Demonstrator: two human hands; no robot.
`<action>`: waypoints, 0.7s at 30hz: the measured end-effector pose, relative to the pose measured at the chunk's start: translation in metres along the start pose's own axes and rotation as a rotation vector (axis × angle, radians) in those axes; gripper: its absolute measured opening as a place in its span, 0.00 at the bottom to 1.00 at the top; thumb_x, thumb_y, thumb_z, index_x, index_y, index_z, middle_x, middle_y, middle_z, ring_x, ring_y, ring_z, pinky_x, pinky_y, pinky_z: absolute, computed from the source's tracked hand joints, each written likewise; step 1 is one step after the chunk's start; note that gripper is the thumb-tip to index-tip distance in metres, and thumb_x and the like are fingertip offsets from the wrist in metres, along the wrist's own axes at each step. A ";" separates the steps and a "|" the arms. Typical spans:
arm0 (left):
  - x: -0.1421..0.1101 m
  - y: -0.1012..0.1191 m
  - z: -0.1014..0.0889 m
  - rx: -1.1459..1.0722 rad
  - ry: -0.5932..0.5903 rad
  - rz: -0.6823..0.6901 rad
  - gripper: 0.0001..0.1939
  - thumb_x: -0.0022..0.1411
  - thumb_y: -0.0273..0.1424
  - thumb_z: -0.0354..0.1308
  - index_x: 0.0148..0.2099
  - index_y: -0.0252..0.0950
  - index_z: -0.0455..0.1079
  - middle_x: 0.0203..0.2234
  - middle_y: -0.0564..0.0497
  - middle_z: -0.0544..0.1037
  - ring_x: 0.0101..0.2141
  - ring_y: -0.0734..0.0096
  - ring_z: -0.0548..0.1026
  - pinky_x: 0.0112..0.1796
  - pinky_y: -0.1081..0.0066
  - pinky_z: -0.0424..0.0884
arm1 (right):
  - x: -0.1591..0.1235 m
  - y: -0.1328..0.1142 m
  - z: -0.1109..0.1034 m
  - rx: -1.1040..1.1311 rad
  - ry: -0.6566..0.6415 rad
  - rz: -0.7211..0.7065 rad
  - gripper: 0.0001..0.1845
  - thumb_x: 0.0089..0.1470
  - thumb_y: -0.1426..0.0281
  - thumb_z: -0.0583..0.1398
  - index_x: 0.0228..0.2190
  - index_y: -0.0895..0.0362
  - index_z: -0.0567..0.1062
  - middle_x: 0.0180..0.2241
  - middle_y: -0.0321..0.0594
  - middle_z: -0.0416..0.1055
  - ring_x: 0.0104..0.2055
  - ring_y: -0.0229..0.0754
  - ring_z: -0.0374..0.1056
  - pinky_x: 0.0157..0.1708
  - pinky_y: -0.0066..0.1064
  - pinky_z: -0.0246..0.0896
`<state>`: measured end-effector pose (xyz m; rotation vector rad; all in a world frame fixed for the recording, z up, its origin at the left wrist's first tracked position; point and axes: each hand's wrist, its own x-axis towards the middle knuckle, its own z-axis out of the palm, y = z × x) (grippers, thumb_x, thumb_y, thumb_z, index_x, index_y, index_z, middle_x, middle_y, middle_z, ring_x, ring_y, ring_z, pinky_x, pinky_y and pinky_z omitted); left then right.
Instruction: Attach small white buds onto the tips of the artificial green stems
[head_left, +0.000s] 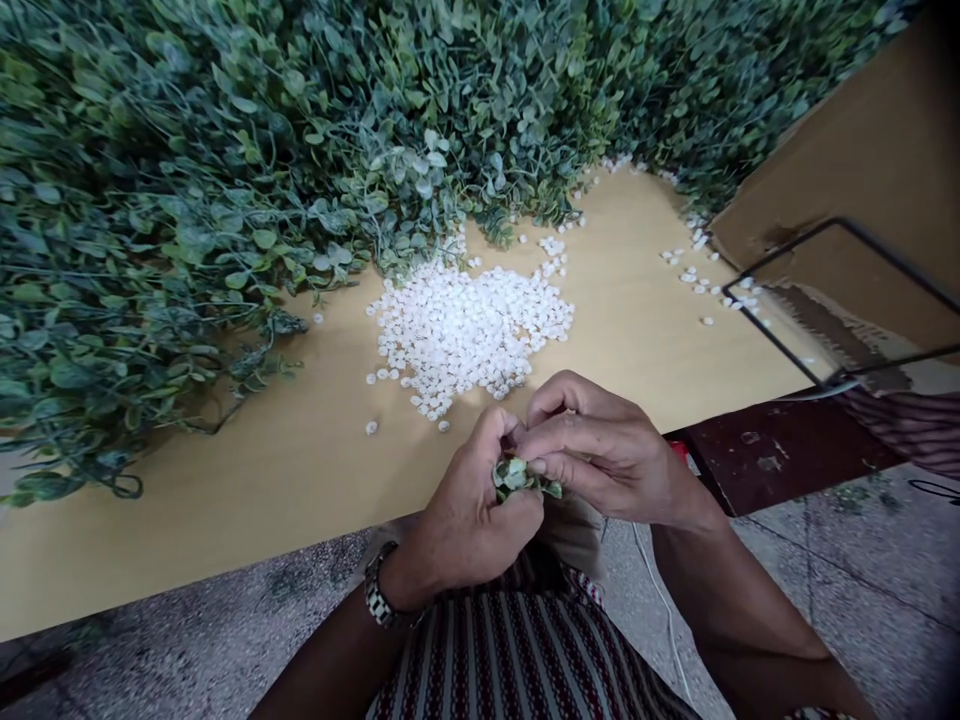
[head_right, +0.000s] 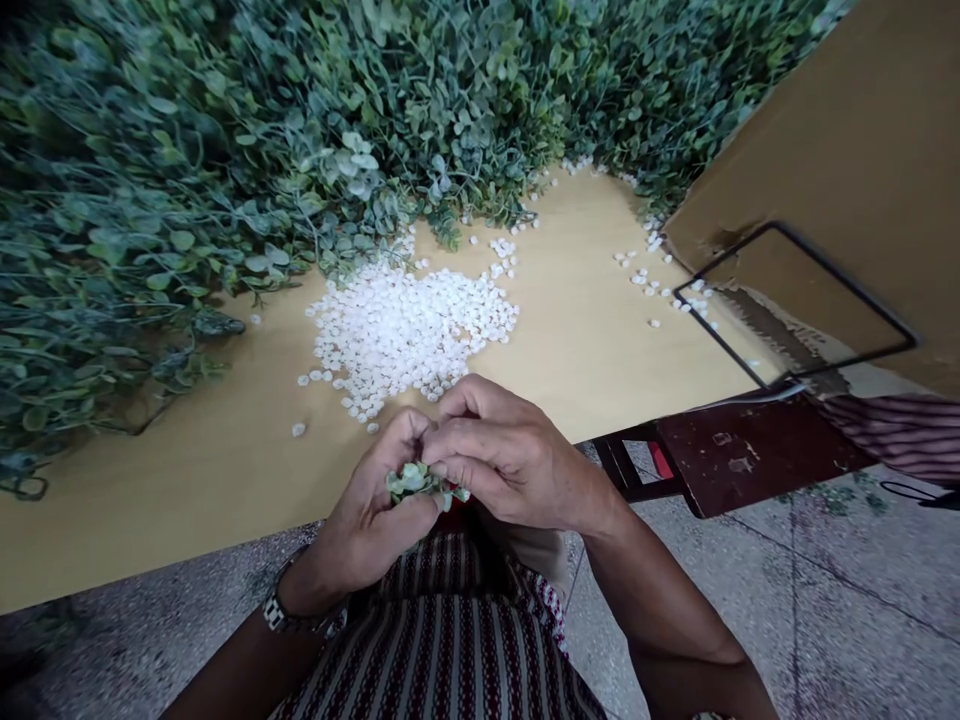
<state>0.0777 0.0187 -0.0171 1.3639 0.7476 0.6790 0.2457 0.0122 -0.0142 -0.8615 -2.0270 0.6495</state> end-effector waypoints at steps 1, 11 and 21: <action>0.000 0.000 0.000 -0.017 0.011 0.003 0.10 0.51 0.20 0.51 0.32 0.37 0.54 0.23 0.59 0.57 0.24 0.78 0.56 0.25 0.75 0.56 | 0.000 0.000 0.000 0.006 0.006 0.001 0.04 0.55 0.77 0.57 0.32 0.60 0.73 0.32 0.40 0.64 0.35 0.37 0.63 0.32 0.29 0.62; -0.006 -0.009 0.003 -0.030 0.280 0.219 0.05 0.55 0.24 0.59 0.27 0.34 0.70 0.23 0.51 0.71 0.28 0.72 0.68 0.30 0.72 0.67 | -0.012 -0.010 0.008 -0.258 0.110 -0.012 0.05 0.52 0.80 0.55 0.31 0.60 0.68 0.30 0.42 0.65 0.36 0.40 0.63 0.33 0.32 0.63; -0.002 -0.017 0.003 -0.206 0.403 0.252 0.03 0.54 0.25 0.63 0.29 0.37 0.75 0.23 0.53 0.73 0.25 0.73 0.70 0.27 0.73 0.70 | 0.006 0.027 -0.012 -0.389 0.170 0.276 0.07 0.56 0.76 0.54 0.35 0.58 0.72 0.30 0.40 0.70 0.32 0.38 0.66 0.31 0.30 0.61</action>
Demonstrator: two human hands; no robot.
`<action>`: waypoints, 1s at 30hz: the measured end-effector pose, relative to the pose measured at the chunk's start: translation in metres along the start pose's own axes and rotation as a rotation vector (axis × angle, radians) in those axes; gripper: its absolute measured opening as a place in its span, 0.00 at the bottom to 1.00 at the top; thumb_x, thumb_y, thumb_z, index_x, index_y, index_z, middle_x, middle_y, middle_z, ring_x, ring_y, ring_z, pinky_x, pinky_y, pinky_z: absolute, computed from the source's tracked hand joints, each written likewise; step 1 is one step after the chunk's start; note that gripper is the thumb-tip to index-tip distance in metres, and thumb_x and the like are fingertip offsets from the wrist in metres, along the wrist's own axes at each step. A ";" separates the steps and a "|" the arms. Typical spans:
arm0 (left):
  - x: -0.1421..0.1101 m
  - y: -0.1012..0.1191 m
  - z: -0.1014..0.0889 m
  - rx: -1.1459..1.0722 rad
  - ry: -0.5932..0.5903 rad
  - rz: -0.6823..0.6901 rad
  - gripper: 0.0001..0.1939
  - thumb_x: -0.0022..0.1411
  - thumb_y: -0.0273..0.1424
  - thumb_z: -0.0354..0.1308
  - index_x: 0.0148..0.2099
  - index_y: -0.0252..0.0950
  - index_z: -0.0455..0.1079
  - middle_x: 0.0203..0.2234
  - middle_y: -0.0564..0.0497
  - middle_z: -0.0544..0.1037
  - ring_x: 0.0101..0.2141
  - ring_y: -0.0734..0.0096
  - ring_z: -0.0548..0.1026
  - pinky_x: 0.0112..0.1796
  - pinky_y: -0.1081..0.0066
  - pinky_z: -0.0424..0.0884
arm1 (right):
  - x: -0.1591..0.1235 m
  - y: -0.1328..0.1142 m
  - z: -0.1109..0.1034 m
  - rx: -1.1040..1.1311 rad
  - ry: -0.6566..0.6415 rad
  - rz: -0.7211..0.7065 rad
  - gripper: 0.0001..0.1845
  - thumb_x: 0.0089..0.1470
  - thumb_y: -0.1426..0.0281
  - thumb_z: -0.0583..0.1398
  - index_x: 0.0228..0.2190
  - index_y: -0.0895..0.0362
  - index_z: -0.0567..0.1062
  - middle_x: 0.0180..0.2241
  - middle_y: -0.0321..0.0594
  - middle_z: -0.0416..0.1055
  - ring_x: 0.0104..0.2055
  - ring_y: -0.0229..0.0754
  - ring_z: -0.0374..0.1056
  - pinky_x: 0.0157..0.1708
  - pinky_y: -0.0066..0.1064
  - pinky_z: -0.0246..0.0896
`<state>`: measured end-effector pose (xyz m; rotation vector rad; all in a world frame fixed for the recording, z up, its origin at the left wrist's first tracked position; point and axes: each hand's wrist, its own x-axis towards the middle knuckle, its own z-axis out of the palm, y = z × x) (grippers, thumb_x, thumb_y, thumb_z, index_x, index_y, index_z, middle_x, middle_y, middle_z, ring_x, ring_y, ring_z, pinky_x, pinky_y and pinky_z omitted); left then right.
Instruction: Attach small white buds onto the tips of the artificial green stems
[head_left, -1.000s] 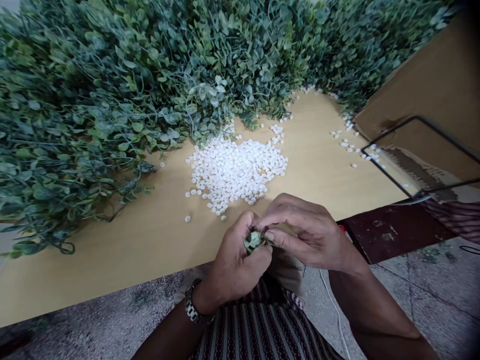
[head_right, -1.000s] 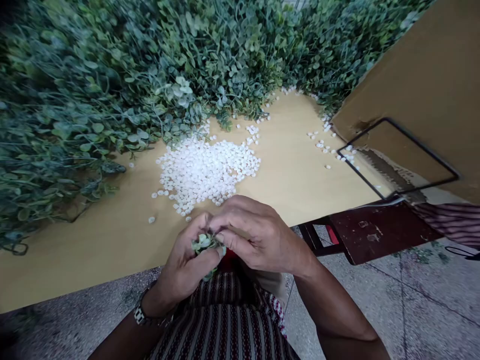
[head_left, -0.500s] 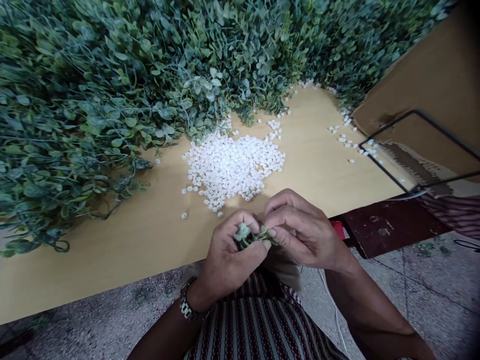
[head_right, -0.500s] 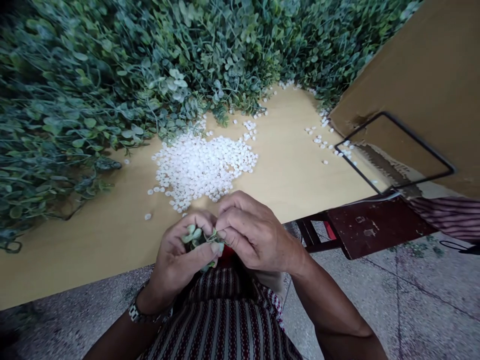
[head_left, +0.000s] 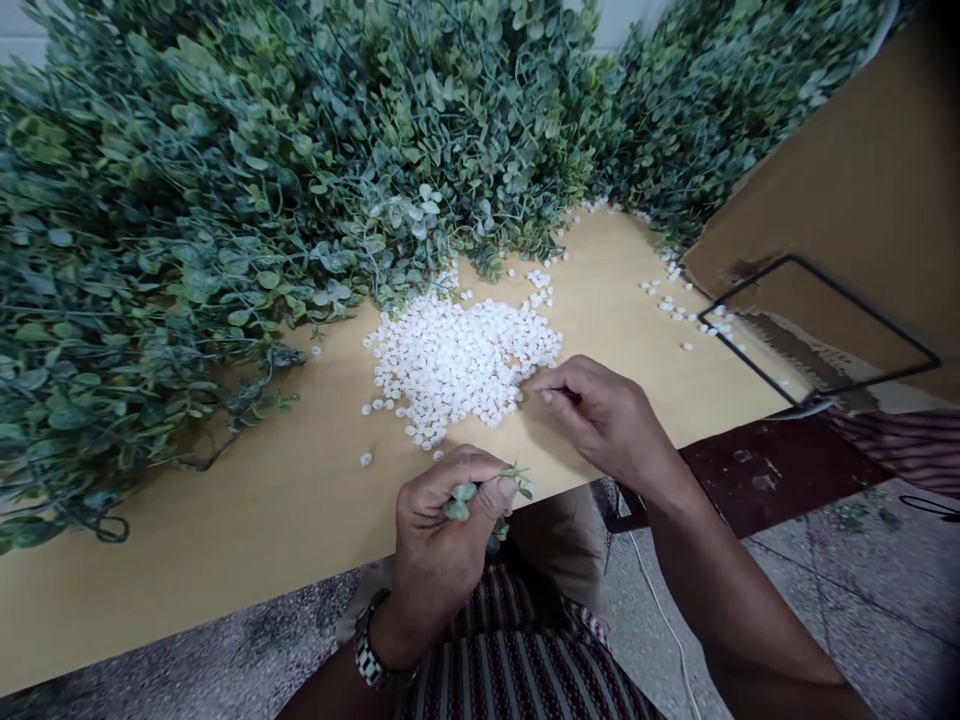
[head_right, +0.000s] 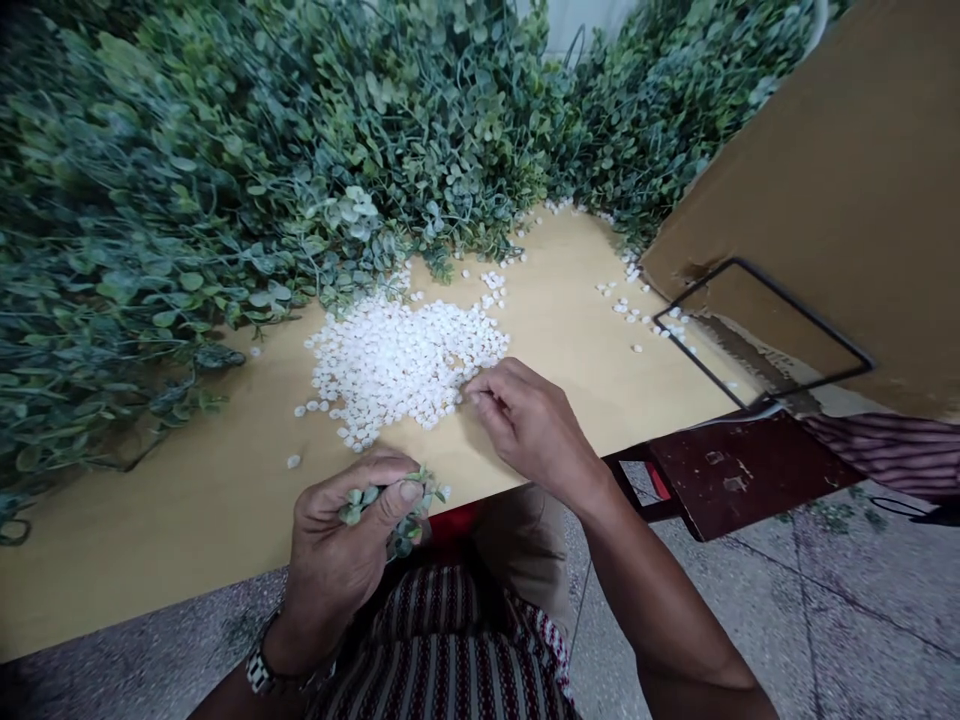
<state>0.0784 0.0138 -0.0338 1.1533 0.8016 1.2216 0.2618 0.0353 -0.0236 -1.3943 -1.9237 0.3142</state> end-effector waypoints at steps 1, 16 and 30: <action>0.000 -0.001 -0.001 -0.023 0.011 -0.019 0.03 0.54 0.25 0.63 0.29 0.37 0.75 0.24 0.53 0.73 0.25 0.74 0.70 0.27 0.72 0.70 | 0.004 0.003 0.001 -0.062 -0.043 0.041 0.06 0.55 0.76 0.55 0.34 0.58 0.73 0.31 0.40 0.70 0.32 0.39 0.66 0.31 0.31 0.60; 0.000 -0.004 -0.008 0.028 -0.013 -0.048 0.03 0.56 0.24 0.59 0.30 0.36 0.73 0.26 0.51 0.70 0.28 0.72 0.69 0.27 0.73 0.68 | -0.016 0.010 -0.003 -0.132 -0.084 0.030 0.03 0.54 0.74 0.57 0.30 0.58 0.71 0.28 0.39 0.66 0.31 0.39 0.63 0.30 0.31 0.59; 0.001 0.000 -0.005 0.090 -0.019 -0.018 0.08 0.56 0.20 0.57 0.28 0.36 0.72 0.25 0.54 0.71 0.29 0.74 0.68 0.31 0.74 0.65 | -0.009 0.012 -0.013 -0.112 -0.251 0.006 0.05 0.56 0.74 0.56 0.31 0.57 0.72 0.28 0.37 0.65 0.30 0.37 0.63 0.29 0.29 0.57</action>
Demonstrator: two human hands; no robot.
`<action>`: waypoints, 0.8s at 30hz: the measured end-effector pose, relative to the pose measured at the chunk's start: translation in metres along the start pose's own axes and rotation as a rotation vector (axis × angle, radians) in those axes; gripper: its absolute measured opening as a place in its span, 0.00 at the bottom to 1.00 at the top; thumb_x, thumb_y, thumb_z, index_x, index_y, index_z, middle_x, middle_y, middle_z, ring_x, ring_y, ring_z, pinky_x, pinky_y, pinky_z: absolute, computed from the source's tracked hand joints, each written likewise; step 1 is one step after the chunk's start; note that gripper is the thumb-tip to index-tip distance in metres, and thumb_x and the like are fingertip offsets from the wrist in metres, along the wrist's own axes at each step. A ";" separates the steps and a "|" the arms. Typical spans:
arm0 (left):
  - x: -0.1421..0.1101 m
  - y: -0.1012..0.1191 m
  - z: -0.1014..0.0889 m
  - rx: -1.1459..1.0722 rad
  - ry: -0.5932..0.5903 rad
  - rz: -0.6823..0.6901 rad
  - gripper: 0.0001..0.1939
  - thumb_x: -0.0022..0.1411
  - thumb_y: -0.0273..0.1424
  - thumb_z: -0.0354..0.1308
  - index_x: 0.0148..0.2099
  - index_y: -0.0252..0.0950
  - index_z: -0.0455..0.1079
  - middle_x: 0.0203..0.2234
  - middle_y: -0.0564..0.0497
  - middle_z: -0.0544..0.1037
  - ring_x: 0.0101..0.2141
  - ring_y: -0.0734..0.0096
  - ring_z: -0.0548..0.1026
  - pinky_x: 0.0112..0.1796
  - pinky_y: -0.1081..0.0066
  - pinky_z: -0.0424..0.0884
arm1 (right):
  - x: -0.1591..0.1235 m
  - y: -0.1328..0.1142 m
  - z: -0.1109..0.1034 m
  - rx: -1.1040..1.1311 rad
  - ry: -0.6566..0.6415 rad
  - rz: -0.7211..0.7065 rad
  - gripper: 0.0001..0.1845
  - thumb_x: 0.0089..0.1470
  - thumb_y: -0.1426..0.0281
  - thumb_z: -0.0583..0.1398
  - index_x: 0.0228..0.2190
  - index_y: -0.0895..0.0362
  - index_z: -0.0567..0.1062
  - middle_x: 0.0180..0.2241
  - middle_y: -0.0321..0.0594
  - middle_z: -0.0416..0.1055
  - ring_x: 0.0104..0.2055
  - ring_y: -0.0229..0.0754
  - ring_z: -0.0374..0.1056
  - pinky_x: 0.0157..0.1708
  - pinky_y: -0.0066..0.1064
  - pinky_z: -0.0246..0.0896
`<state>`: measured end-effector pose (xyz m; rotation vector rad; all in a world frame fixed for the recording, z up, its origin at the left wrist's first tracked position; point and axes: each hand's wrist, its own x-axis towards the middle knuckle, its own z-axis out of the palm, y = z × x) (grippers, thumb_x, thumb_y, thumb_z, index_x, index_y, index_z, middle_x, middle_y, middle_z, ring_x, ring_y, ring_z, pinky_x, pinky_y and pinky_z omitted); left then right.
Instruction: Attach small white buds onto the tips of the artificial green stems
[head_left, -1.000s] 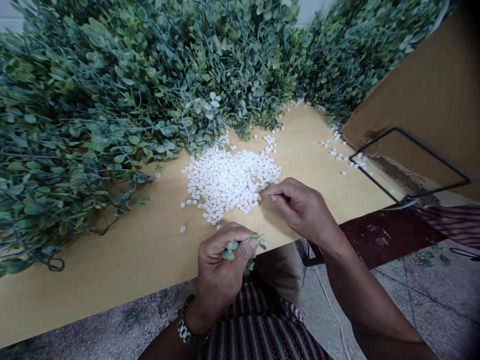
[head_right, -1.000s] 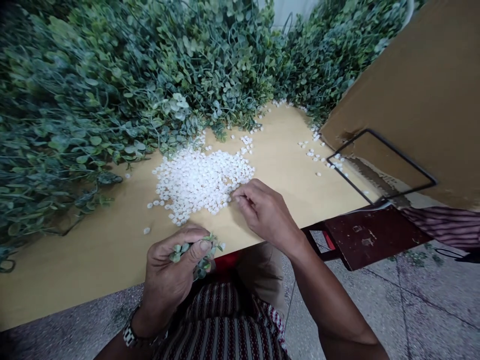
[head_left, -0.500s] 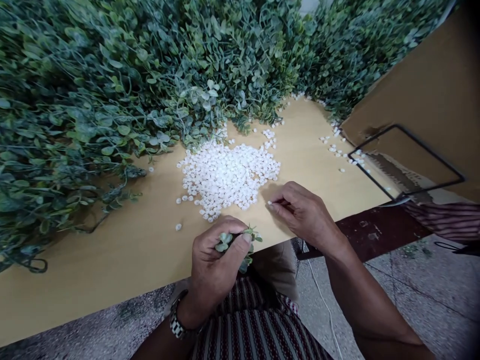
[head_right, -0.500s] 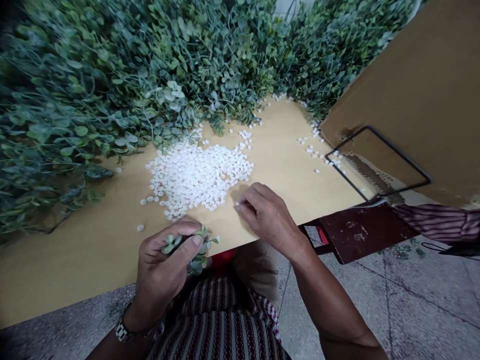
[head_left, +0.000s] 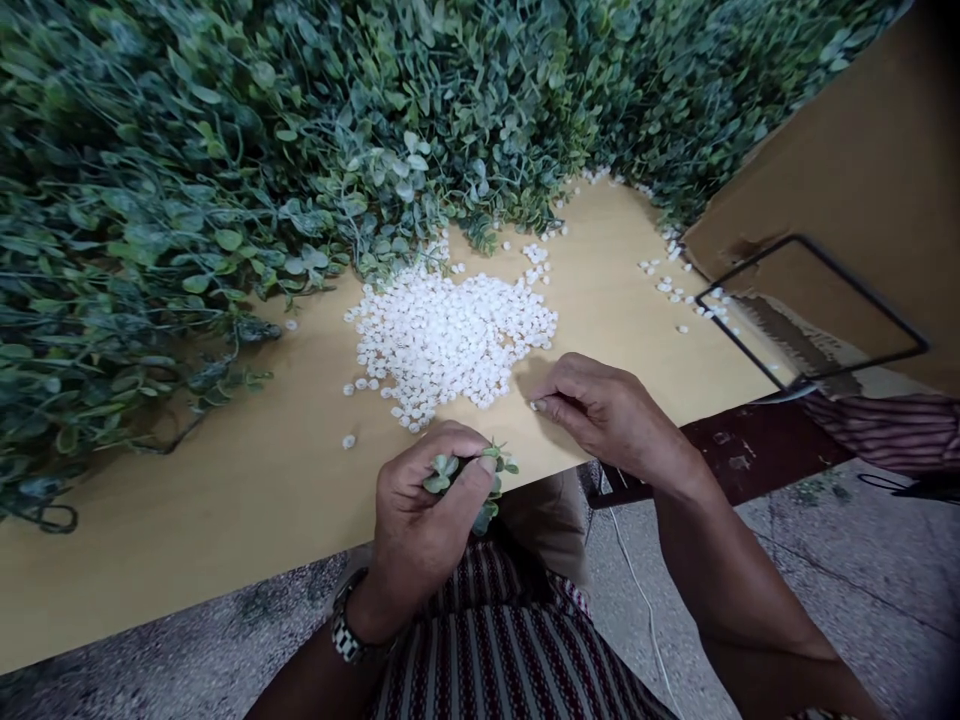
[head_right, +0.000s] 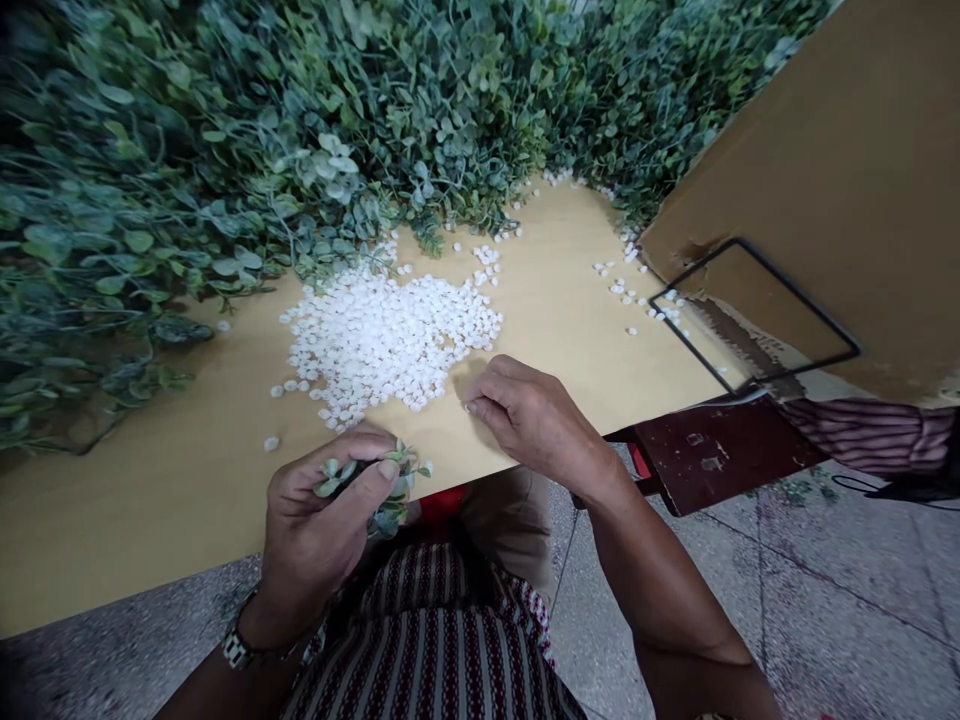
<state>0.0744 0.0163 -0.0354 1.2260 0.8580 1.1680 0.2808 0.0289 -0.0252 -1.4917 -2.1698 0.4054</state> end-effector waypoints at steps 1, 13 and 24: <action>0.000 0.000 0.000 0.001 0.001 0.004 0.07 0.56 0.20 0.57 0.28 0.36 0.72 0.24 0.54 0.71 0.28 0.74 0.68 0.31 0.73 0.65 | 0.001 -0.001 0.000 -0.013 -0.011 -0.012 0.05 0.56 0.75 0.56 0.30 0.57 0.71 0.28 0.37 0.64 0.30 0.37 0.62 0.29 0.29 0.56; 0.002 0.009 0.003 0.112 -0.064 0.021 0.04 0.53 0.21 0.59 0.27 0.34 0.72 0.22 0.53 0.70 0.25 0.75 0.67 0.27 0.74 0.63 | -0.015 -0.027 0.010 0.652 0.169 0.028 0.03 0.54 0.74 0.59 0.28 0.57 0.70 0.26 0.35 0.64 0.28 0.36 0.61 0.27 0.28 0.57; 0.001 0.010 0.008 0.136 -0.067 0.115 0.09 0.49 0.16 0.57 0.23 0.33 0.71 0.19 0.54 0.70 0.22 0.77 0.67 0.25 0.77 0.65 | -0.021 -0.038 0.032 1.045 0.188 -0.018 0.02 0.53 0.73 0.61 0.29 0.57 0.74 0.26 0.36 0.66 0.29 0.36 0.62 0.30 0.29 0.59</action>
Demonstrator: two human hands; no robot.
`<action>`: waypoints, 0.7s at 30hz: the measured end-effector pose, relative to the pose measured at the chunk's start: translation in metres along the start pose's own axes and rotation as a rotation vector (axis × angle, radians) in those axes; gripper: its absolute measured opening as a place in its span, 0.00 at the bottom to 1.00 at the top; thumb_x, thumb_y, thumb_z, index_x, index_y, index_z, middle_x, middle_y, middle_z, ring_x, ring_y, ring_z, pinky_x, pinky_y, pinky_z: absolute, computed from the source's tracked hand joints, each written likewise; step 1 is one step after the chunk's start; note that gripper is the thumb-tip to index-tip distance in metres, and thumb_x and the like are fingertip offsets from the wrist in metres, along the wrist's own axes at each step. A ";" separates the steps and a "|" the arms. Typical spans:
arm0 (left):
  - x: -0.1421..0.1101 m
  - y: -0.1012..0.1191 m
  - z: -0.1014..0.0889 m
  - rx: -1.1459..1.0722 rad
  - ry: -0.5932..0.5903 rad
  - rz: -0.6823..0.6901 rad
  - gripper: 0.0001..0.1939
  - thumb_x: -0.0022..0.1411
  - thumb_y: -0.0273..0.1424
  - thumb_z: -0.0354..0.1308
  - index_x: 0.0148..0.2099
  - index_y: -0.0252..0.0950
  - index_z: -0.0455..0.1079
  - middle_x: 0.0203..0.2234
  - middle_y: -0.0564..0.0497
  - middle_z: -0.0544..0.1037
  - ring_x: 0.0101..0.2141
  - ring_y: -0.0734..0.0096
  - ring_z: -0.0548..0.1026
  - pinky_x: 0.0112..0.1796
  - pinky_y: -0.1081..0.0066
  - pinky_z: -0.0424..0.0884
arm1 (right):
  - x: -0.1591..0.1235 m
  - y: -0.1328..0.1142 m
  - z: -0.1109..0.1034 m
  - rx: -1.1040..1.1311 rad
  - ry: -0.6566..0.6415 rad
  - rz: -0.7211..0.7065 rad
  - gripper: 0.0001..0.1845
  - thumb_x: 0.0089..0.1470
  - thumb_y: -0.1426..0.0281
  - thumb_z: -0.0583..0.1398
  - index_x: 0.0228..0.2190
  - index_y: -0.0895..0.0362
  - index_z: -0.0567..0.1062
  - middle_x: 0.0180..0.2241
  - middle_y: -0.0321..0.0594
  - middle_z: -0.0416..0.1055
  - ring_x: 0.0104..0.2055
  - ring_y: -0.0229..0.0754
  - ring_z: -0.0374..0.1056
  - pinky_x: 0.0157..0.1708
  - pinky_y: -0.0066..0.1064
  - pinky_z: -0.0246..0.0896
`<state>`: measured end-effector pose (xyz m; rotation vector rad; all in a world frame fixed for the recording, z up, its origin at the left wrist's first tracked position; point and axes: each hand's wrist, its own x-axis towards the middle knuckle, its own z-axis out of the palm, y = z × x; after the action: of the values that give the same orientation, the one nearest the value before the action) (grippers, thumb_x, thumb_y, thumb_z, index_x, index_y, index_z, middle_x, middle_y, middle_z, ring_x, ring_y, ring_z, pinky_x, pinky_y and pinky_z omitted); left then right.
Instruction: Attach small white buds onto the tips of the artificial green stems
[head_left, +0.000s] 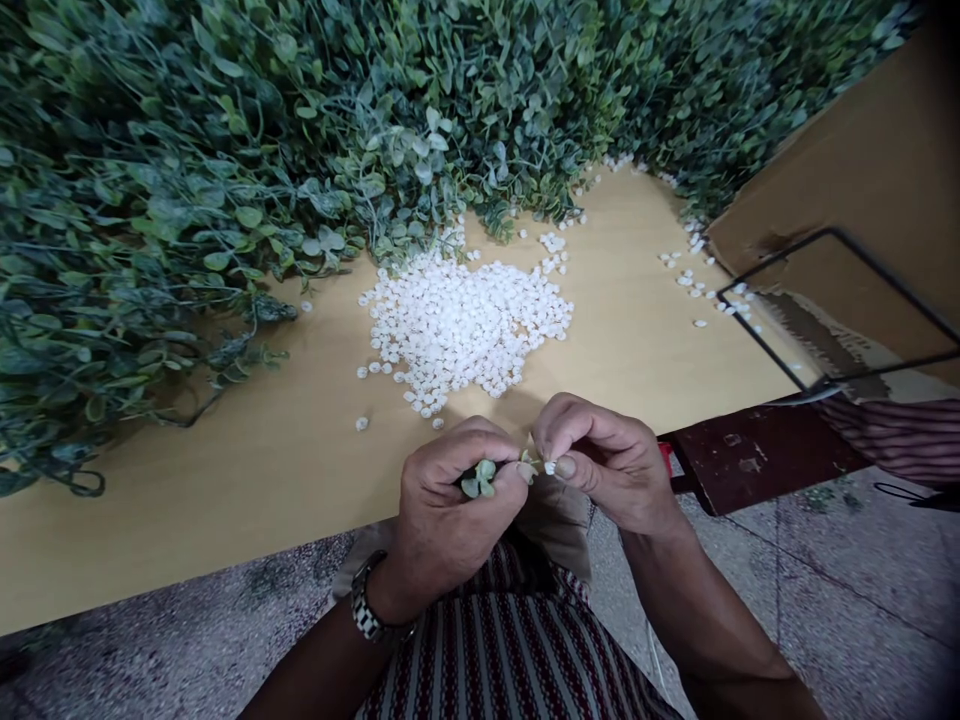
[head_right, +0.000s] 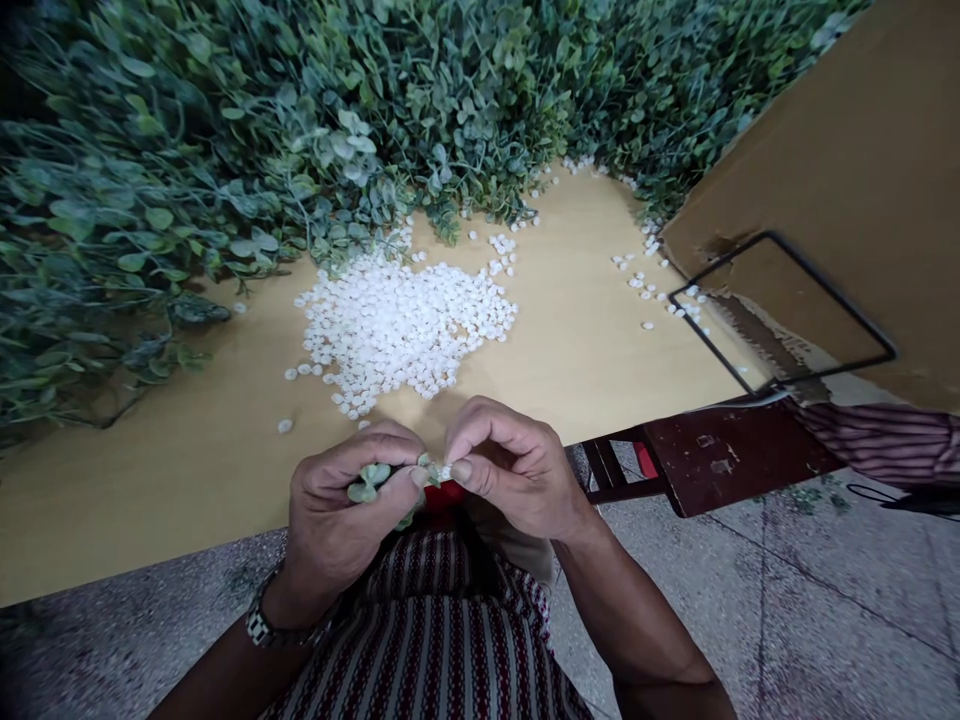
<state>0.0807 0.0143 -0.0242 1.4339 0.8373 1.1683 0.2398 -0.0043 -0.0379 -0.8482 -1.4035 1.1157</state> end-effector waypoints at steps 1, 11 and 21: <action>0.000 0.000 0.000 0.003 -0.007 0.018 0.09 0.49 0.16 0.57 0.23 0.33 0.71 0.19 0.54 0.71 0.22 0.77 0.68 0.25 0.77 0.66 | 0.000 0.001 0.000 0.016 -0.008 -0.002 0.02 0.53 0.73 0.60 0.29 0.57 0.74 0.26 0.36 0.66 0.30 0.36 0.62 0.30 0.29 0.59; 0.001 -0.004 -0.002 0.001 -0.078 0.138 0.09 0.47 0.14 0.54 0.24 0.30 0.71 0.19 0.51 0.72 0.22 0.78 0.69 0.24 0.79 0.67 | -0.003 0.006 0.000 0.109 -0.065 -0.016 0.02 0.53 0.76 0.61 0.31 0.58 0.75 0.28 0.37 0.66 0.31 0.36 0.63 0.32 0.30 0.58; 0.001 -0.005 -0.001 -0.001 -0.105 0.142 0.08 0.48 0.13 0.54 0.24 0.29 0.70 0.19 0.50 0.71 0.22 0.78 0.69 0.24 0.79 0.67 | -0.002 0.007 -0.001 0.084 -0.079 -0.029 0.03 0.52 0.78 0.61 0.31 0.59 0.75 0.27 0.37 0.67 0.31 0.36 0.63 0.32 0.30 0.58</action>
<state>0.0802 0.0166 -0.0292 1.5603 0.6711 1.1878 0.2408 -0.0040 -0.0448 -0.7290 -1.4192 1.1880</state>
